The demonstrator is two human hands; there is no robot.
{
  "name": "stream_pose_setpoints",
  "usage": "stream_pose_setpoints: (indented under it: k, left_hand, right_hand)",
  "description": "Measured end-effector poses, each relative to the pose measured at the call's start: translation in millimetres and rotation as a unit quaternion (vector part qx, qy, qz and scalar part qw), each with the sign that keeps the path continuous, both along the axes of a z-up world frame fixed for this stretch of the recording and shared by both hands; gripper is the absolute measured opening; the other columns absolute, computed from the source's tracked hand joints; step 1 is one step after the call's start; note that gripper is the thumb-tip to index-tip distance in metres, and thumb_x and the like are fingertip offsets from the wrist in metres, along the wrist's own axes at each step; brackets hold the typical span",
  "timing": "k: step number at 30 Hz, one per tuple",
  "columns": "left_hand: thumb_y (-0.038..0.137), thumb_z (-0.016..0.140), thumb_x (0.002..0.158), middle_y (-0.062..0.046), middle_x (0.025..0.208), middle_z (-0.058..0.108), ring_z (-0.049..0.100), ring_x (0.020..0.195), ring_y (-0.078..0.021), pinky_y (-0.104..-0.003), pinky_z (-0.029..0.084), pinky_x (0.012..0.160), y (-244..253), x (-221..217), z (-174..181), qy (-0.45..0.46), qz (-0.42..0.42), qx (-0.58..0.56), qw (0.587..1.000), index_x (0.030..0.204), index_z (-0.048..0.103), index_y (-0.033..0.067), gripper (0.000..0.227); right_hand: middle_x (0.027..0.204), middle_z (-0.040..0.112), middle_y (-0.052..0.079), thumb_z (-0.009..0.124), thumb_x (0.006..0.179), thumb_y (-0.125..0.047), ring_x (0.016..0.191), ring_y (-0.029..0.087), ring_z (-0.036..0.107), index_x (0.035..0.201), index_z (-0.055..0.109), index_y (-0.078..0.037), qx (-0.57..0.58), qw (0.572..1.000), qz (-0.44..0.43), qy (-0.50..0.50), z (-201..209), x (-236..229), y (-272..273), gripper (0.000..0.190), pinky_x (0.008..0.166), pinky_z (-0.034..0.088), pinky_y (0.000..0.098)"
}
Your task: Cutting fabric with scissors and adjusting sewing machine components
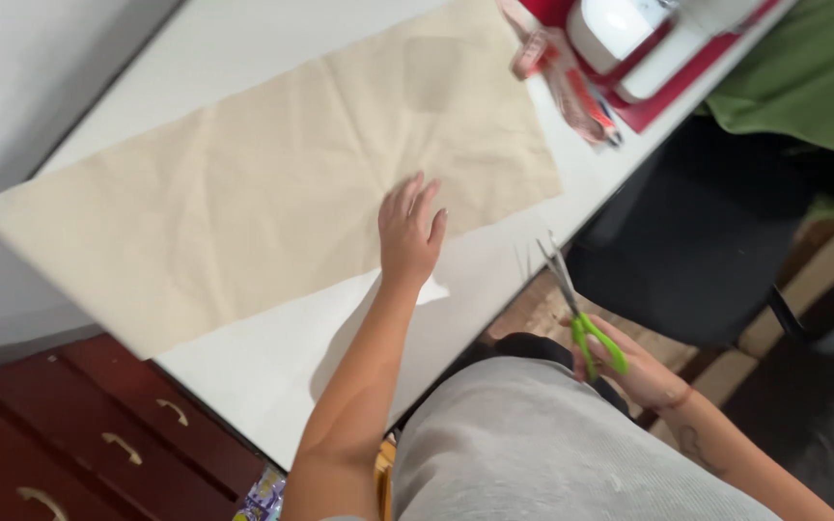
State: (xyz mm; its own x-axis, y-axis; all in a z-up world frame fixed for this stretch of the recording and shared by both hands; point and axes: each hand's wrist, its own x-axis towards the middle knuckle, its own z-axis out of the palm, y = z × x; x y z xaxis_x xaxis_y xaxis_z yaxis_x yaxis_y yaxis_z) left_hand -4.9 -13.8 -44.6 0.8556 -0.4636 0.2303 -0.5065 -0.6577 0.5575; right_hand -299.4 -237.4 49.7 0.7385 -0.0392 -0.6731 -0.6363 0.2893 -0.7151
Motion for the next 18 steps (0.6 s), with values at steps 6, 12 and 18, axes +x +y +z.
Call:
stream_pose_setpoints:
  k: [6, 12, 18]
  left_hand:
    - [0.033, 0.060, 0.100, 0.007, 0.099, 0.071, 0.070, 0.095, -0.0171, -0.034, 0.054, 0.089, -33.9, -77.4, 26.8, 0.175, -0.156, -0.127, 0.964, 0.108, 0.075, 0.0304, 0.017]
    - [0.027, 0.054, 0.107, -0.018, 0.139, 0.064, 0.060, 0.131, -0.0321, -0.042, 0.050, 0.109, -77.0, -100.4, 48.7, 0.579, 0.021, -0.324, 0.748, 0.142, 0.062, 0.0117, 0.039]
    - [0.018, 0.044, 0.110, -0.014, 0.145, 0.059, 0.054, 0.137, -0.0272, -0.038, 0.044, 0.112, -105.9, -86.8, 33.8, 0.658, 0.119, -0.450, 0.591, 0.153, 0.047, 0.0059, 0.044]
  right_hand:
    - [0.078, 0.069, 0.022, 0.057, 0.100, -0.029, 0.069, 0.032, 0.075, 0.123, 0.063, -0.003, 0.018, 0.999, -0.036, 0.026, -8.5, 18.3, -10.9, 0.035, 0.068, 0.058, 0.0414]
    - [0.073, 0.065, 0.017, 0.061, 0.100, -0.032, 0.061, 0.028, 0.073, 0.131, 0.057, -0.004, -0.007, 0.998, -0.063, -0.021, -31.7, 58.8, -16.0, 0.042, 0.062, 0.062, 0.0397]
    - [0.073, 0.062, 0.016, 0.061, 0.100, -0.034, 0.061, 0.026, 0.071, 0.138, 0.054, -0.001, -0.001, 0.996, -0.082, -0.028, -26.2, 75.0, -27.4, 0.051, 0.063, 0.064, 0.0423]
